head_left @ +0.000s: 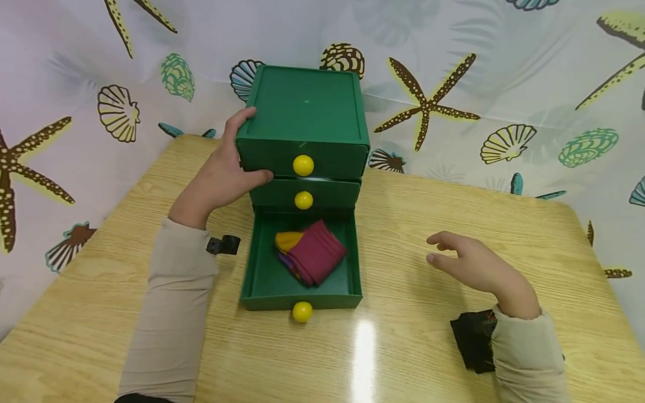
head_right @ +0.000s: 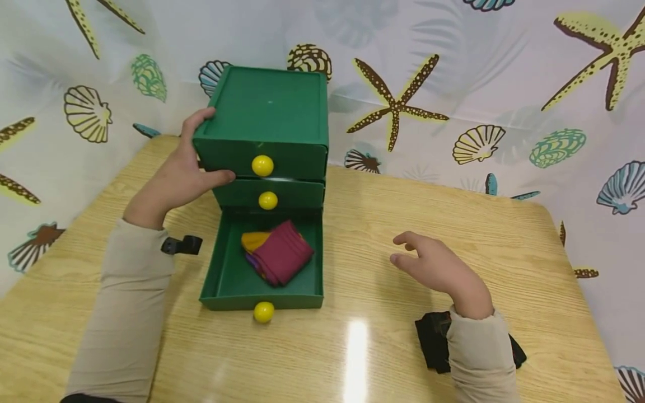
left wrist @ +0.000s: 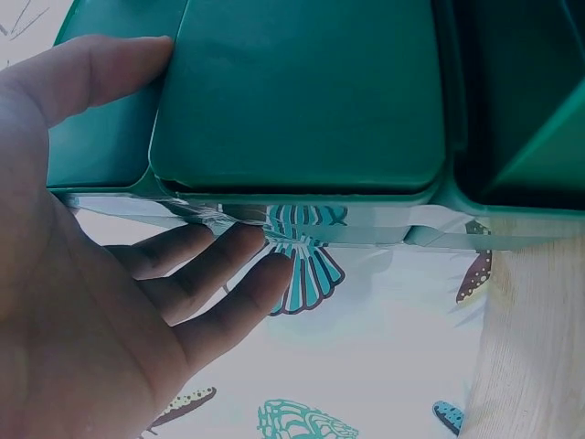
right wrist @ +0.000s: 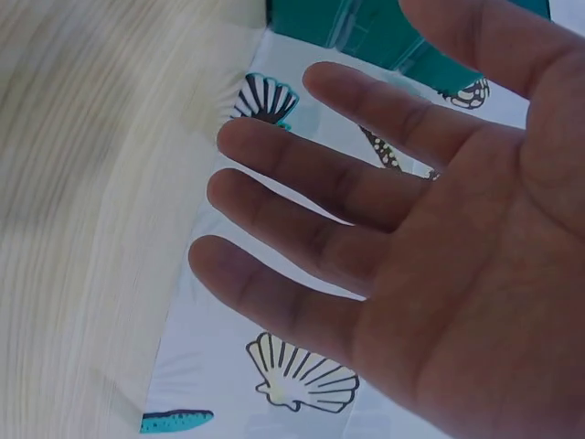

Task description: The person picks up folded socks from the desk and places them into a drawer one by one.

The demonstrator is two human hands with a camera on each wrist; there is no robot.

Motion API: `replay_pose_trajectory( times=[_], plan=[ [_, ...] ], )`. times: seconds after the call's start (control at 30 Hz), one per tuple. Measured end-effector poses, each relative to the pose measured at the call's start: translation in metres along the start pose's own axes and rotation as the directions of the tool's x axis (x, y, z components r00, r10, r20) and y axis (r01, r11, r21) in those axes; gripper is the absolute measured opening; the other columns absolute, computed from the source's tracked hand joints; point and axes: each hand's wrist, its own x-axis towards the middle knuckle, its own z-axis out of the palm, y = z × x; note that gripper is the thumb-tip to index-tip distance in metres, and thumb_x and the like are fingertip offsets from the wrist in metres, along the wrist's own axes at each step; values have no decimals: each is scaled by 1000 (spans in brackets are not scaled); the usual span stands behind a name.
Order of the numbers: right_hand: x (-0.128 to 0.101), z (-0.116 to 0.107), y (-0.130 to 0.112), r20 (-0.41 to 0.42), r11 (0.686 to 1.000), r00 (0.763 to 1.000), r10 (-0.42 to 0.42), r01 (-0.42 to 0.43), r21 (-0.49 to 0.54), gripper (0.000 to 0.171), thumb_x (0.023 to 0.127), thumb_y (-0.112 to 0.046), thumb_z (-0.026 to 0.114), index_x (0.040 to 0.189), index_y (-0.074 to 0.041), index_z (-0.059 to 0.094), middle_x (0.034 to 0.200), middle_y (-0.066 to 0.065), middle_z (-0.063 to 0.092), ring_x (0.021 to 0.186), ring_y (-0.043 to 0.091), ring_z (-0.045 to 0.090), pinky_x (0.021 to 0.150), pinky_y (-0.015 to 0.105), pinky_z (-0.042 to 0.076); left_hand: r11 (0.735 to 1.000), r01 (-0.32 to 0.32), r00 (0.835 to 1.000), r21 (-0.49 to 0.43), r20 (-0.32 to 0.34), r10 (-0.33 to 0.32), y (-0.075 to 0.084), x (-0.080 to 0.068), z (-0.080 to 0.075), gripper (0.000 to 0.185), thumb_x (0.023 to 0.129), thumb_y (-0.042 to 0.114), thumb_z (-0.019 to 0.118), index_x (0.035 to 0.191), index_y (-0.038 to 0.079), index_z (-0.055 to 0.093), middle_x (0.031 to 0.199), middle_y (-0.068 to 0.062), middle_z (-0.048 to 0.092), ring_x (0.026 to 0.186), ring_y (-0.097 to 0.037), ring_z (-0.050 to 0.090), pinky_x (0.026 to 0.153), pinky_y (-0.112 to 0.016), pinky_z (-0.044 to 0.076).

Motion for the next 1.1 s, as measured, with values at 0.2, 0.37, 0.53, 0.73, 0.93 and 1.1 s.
replay_pose_trajectory(
  times=[0.2, 0.37, 0.53, 0.73, 0.93, 1.1],
  plan=[
    [-5, -4, 15, 22, 998, 999, 46, -45, -32, 56, 105, -36, 54, 147, -1, 46, 142, 32, 48, 125, 49, 50, 94, 62, 45, 1000, -4, 1000, -9, -1, 4, -2, 1, -1, 106, 88, 12, 76, 158, 43, 2, 161, -18, 19, 130, -46, 39, 105, -65, 34],
    [-6, -6, 18, 34, 998, 998, 58, -56, -35, 57, 105, -38, 54, 147, 0, 46, 141, 33, 48, 125, 50, 50, 93, 62, 45, 1000, -5, 1000, -5, -4, 5, -2, 0, -2, 106, 88, 13, 75, 158, 43, 2, 161, -18, 19, 130, -46, 38, 105, -66, 33],
    [-5, -5, 20, 53, 998, 997, 58, -57, -31, 56, 105, -37, 54, 146, 1, 47, 138, 33, 51, 124, 49, 51, 94, 60, 46, 1000, -8, 1000, -1, -3, 8, -1, 0, -1, 103, 89, 14, 74, 157, 44, 3, 161, -17, 20, 130, -44, 39, 106, -64, 33],
    [-6, -3, 26, 125, 992, 984, 126, -124, -24, 54, 105, -33, 56, 143, 3, 48, 130, 33, 55, 114, 45, 58, 88, 56, 49, 1000, -12, 1000, 6, -2, 12, 0, 1, 0, 102, 89, 15, 74, 157, 44, 4, 161, -16, 20, 131, -43, 39, 106, -63, 34],
    [-4, 0, 27, 157, 991, 978, 134, -136, -2, 49, 104, -30, 57, 140, 4, 51, 123, 27, 61, 111, 41, 60, 87, 55, 50, 1000, -8, 1000, 5, -2, 8, 2, 0, 0, 104, 88, 15, 75, 158, 42, 3, 161, -15, 20, 132, -42, 38, 106, -63, 33],
    [-2, 2, 25, 174, 993, 978, 119, -120, -4, 46, 104, -29, 57, 137, 4, 54, 122, 24, 62, 110, 39, 61, 87, 54, 50, 1000, -8, 1000, 2, -4, 8, 1, -1, -1, 105, 88, 13, 75, 158, 42, 3, 162, -15, 18, 132, -43, 37, 106, -64, 33]
  ],
)
